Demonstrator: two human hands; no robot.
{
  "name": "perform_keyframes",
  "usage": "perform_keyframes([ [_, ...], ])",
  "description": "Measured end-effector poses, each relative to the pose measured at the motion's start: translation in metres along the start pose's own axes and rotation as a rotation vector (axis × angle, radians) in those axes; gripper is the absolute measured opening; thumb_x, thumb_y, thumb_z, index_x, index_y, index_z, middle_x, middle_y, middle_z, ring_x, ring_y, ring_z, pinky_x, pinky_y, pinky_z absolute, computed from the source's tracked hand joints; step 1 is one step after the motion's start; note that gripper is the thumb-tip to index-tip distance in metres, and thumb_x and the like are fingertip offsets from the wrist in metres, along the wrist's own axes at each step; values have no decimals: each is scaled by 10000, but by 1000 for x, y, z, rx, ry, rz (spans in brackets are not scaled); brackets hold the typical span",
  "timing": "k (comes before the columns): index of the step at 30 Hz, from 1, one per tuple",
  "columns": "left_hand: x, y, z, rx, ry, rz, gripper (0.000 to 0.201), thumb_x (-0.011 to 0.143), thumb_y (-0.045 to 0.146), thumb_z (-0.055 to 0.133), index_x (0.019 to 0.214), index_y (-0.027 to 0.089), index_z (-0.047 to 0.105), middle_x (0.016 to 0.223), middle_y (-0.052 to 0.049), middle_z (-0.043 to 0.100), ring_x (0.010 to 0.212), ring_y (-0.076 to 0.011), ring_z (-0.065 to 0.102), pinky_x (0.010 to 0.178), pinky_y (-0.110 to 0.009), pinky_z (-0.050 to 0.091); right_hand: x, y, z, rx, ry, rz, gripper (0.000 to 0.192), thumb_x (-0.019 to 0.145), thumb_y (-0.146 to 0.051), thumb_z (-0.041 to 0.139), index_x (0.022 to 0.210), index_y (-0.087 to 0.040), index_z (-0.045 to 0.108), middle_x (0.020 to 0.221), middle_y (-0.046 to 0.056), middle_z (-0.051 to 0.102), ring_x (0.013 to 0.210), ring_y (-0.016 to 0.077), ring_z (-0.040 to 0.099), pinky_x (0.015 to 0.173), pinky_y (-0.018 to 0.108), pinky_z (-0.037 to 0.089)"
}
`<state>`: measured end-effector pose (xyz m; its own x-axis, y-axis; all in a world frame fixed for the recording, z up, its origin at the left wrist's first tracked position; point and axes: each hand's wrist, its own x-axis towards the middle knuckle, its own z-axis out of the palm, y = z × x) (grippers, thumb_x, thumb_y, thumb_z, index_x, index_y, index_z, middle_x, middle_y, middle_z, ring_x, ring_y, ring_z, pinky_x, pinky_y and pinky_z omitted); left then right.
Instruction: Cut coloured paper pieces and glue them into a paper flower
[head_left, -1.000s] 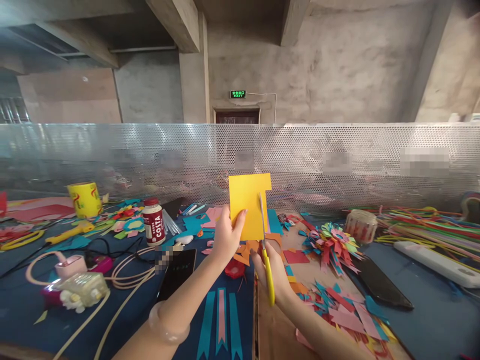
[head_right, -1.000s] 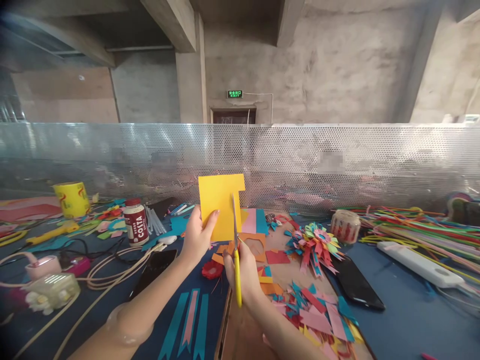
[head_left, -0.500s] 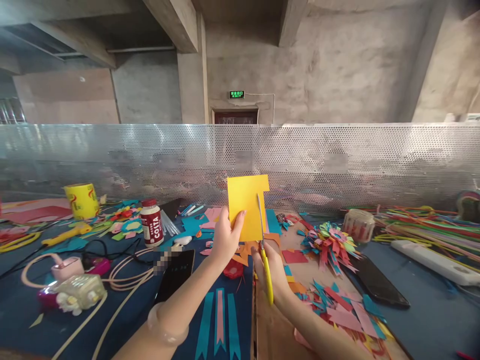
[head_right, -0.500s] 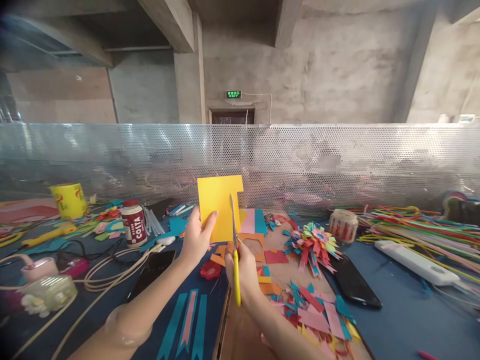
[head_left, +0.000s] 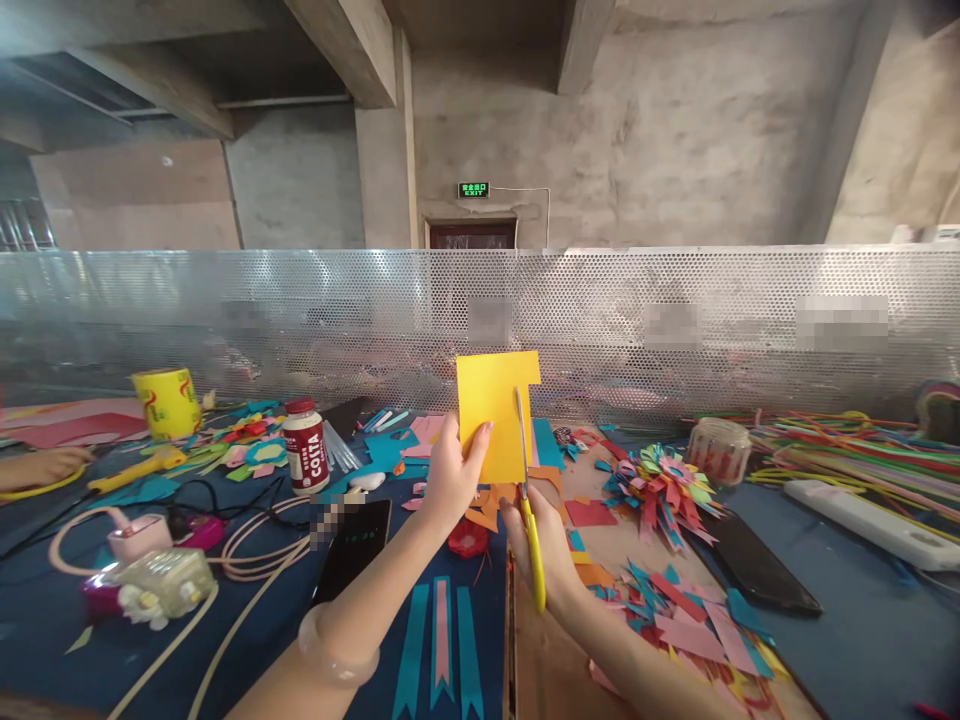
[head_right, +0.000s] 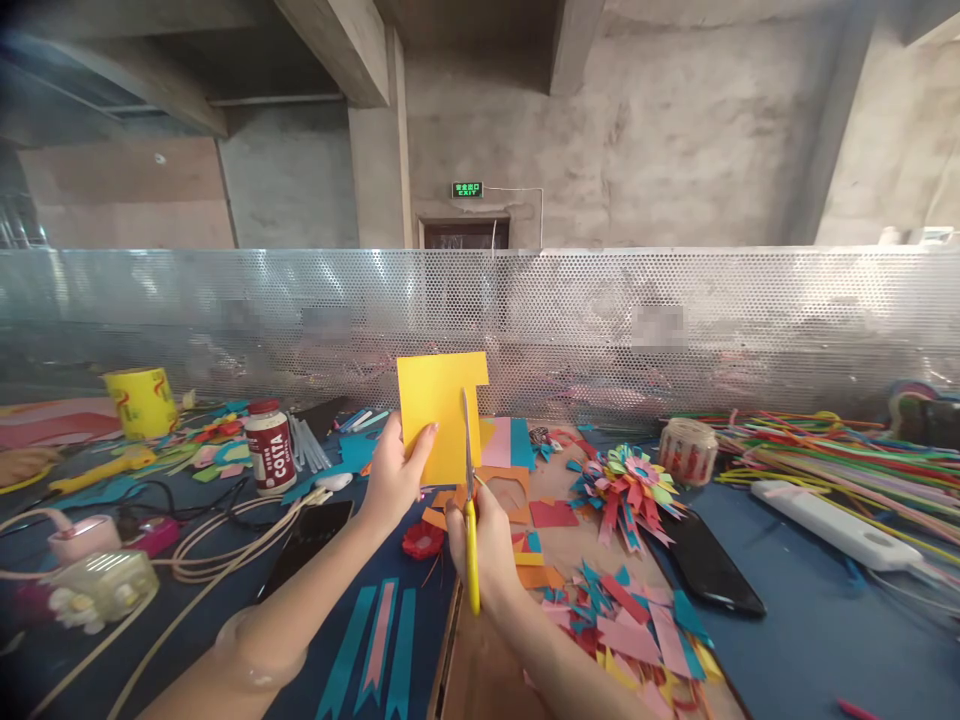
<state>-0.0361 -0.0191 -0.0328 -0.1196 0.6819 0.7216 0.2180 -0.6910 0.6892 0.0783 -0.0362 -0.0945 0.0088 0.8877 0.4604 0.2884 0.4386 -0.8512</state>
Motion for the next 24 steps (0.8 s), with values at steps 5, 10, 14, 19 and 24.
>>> perform_keyframes([
  [5, 0, 1, 0, 11, -7, -9, 177, 830, 355, 485, 907, 199, 453, 994, -87, 625, 889, -207, 621, 696, -293, 514, 1, 4, 3, 25, 23, 42, 191, 751, -348, 426, 653, -189, 470, 585, -6, 522, 562, 150, 483, 492, 222, 355],
  [10, 0, 1, 0, 6, 1, 2, 173, 831, 351, 487, 900, 195, 456, 976, -87, 621, 901, -208, 615, 683, -287, 514, 1, 2, 4, 38, 16, 82, 199, 752, -343, 431, 623, -192, 427, 565, -27, 475, 549, 127, 444, 492, 211, 333],
  [14, 0, 1, 1, -10, -1, 4, 188, 834, 346, 485, 940, 192, 462, 1007, -95, 611, 936, -213, 603, 708, -300, 515, 1, 6, 5, 56, 30, 111, 229, 756, -339, 410, 578, -199, 385, 503, -44, 409, 483, 107, 390, 457, 210, 301],
  [19, -1, 0, 2, -24, 5, 7, 198, 832, 346, 487, 954, 191, 471, 1032, -105, 602, 936, -216, 602, 707, -304, 516, 2, 13, 5, 58, 26, 92, 283, 773, -384, 402, 559, -202, 362, 466, -41, 406, 447, 103, 379, 437, 213, 284],
  [24, -1, 0, 3, -35, -2, 5, 200, 835, 342, 482, 970, 195, 476, 1046, -102, 600, 927, -208, 603, 711, -302, 513, 3, 13, 5, 42, 26, 81, 322, 782, -425, 398, 553, -202, 362, 476, -35, 403, 457, 107, 380, 435, 215, 283],
])
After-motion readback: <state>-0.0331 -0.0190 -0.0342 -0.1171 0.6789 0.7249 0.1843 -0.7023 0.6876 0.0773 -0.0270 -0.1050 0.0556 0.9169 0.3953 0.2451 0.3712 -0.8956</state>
